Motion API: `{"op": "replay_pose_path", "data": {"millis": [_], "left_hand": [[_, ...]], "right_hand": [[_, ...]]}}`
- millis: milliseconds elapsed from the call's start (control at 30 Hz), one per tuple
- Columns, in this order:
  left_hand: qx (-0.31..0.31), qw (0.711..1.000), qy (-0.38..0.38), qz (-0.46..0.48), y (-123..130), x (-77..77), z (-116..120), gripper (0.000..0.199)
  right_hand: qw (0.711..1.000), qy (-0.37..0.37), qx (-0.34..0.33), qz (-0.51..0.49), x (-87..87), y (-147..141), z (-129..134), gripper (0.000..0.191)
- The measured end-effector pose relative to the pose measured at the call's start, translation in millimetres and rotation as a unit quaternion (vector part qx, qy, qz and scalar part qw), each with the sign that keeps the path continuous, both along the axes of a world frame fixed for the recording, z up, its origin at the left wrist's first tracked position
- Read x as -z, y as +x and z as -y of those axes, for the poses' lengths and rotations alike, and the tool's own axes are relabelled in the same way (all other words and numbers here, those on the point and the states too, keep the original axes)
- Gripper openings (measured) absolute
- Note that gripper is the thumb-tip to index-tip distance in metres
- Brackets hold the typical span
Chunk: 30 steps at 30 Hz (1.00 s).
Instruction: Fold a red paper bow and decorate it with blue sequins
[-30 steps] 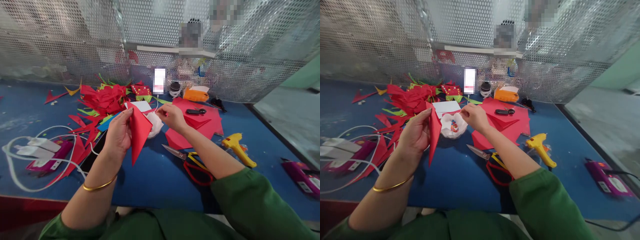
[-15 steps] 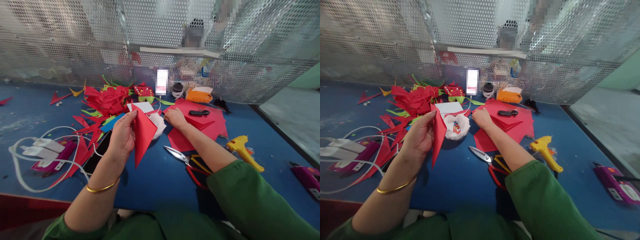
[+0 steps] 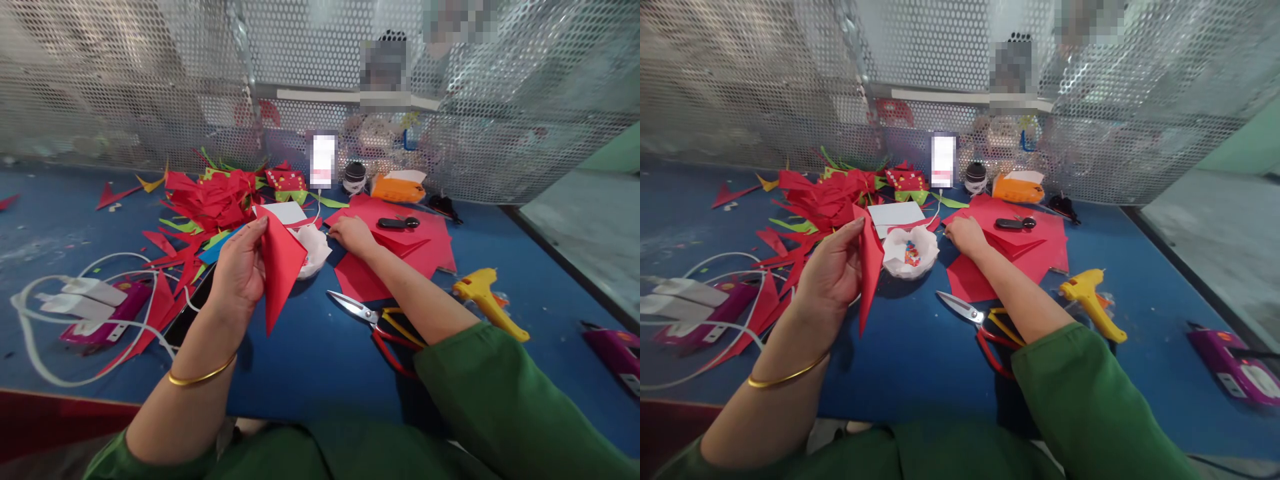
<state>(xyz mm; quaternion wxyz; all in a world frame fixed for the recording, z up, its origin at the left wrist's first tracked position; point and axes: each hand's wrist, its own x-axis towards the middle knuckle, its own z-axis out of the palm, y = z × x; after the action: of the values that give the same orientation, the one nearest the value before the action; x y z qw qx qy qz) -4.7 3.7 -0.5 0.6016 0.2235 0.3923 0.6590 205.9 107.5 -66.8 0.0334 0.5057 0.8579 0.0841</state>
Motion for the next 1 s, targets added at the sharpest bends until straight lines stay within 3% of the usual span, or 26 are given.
{"op": "replay_pose_path", "data": {"millis": [333,633,733,833,1000], "left_hand": [[0.005,1.0,0.003,-0.017,0,2.9,0,0.004],[0.008,1.0,0.007,-0.008,-1,4.9,-1,0.007],[0.005,1.0,0.001,-0.002,-1,4.4,-1,0.002],[0.008,1.0,0.001,0.002,-1,4.4,-1,0.001],[0.012,1.0,-0.007,0.013,-5,7.4,-4,0.003]], "right_hand": [[1.0,-0.008,0.001,-0.011,6.2,-10,-6,0.04],[0.992,-0.004,0.049,-0.117,10.7,-8,-5,0.038],[0.979,0.019,0.074,-0.191,2.6,-4,-3,0.023],[0.956,0.05,0.085,-0.277,-14.8,-1,-1,0.03],[0.929,0.014,-0.018,-0.37,-46.2,-9,14,0.025]]}}
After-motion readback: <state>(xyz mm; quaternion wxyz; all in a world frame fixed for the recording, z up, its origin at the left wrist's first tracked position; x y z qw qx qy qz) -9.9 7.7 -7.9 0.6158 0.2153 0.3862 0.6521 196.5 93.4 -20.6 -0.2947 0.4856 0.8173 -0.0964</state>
